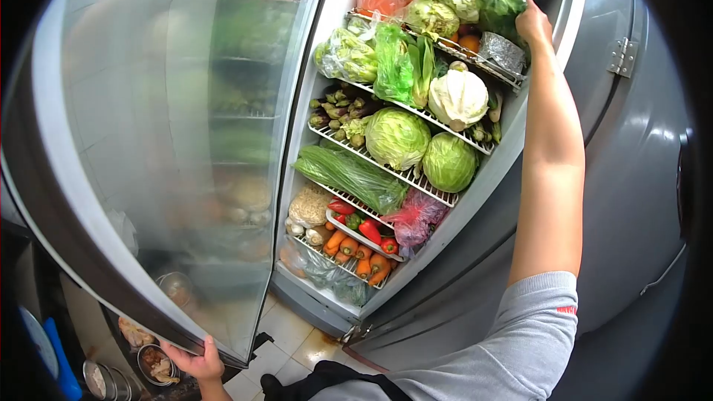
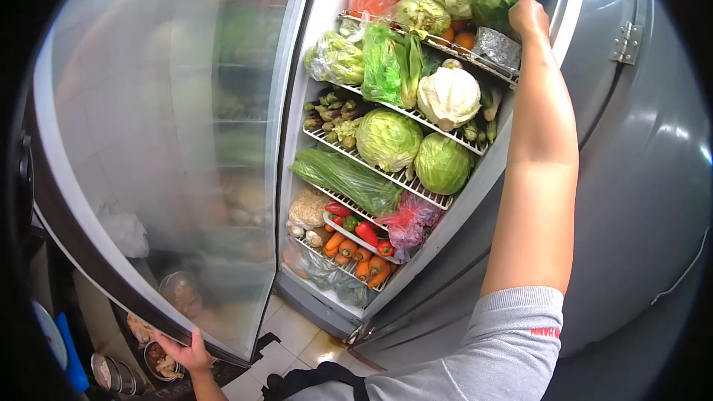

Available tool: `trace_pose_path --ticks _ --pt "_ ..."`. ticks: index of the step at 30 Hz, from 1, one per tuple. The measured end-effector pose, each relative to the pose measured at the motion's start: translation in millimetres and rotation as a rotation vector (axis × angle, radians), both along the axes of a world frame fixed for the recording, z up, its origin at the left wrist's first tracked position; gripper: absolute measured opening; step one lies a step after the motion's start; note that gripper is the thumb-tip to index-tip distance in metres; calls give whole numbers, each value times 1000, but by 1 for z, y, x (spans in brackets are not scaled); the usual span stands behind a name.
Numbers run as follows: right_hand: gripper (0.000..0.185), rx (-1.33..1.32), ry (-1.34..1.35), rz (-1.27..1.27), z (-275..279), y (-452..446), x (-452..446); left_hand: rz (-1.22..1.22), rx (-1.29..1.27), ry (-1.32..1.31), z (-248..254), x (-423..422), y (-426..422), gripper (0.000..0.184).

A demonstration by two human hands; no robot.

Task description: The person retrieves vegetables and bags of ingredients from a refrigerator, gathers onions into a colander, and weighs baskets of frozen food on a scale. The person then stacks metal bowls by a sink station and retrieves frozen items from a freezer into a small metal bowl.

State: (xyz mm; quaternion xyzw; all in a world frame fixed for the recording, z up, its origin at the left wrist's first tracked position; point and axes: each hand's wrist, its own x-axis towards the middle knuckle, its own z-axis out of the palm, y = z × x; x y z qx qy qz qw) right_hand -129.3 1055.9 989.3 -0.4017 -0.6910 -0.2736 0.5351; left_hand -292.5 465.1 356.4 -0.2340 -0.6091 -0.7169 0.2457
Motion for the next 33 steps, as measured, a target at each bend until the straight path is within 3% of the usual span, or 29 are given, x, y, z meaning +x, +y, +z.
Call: trace_pose_path --ticks 6,8,10,11,12,14,15,16,17,18,20,22,24,28,30,31,33 --pt "50 -83 -95 -15 -3 1 -3 12 64 -23 6 -14 -1 75" --pt "50 -205 -285 -117 17 17 -6 10 43 2 4 -21 -3 76" --pt "56 -384 -401 -120 25 -55 -17 -120 137 51 8 -27 -2 76" --pt "63 -277 -270 -91 31 -55 -25 -119 133 59 9 -29 -4 76" --pt "73 21 -226 -197 -4 -121 -33 -97 125 27 7 -28 -7 75" --pt "59 496 -496 369 -21 -136 -65 -65 116 5 29 -18 3 74" --pt "58 582 -550 237 -40 -131 -80 350 34 217 65 4 19 71" --pt "55 492 -571 180 -49 -118 -92 771 -37 430 85 14 31 68" --pt "53 733 -618 169 -54 -91 -100 681 -50 582 75 13 36 65" --pt "53 725 -628 175 -56 -75 -105 545 -64 676 79 20 47 62" --pt "90 448 -684 -170 -52 -52 -108 226 -73 800 116 28 89 56" --pt "98 327 -601 -136 -52 -51 -106 -224 -189 538 124 11 134 48" --pt "94 335 -558 -75 -48 -38 -108 -439 -231 273 130 -3 170 36" --pt "83 227 -588 133 -15 -17 -98 -635 -281 202 128 -39 203 29" --pt "63 424 -570 299 -6 -4 -93 -817 -158 -128 110 -57 211 26" --pt "54 208 -500 346 -14 -26 -92 -800 -154 -158 113 -64 215 23" --pt "51 414 -463 442 -7 -11 -92 -644 -137 -60 139 -69 235 23"
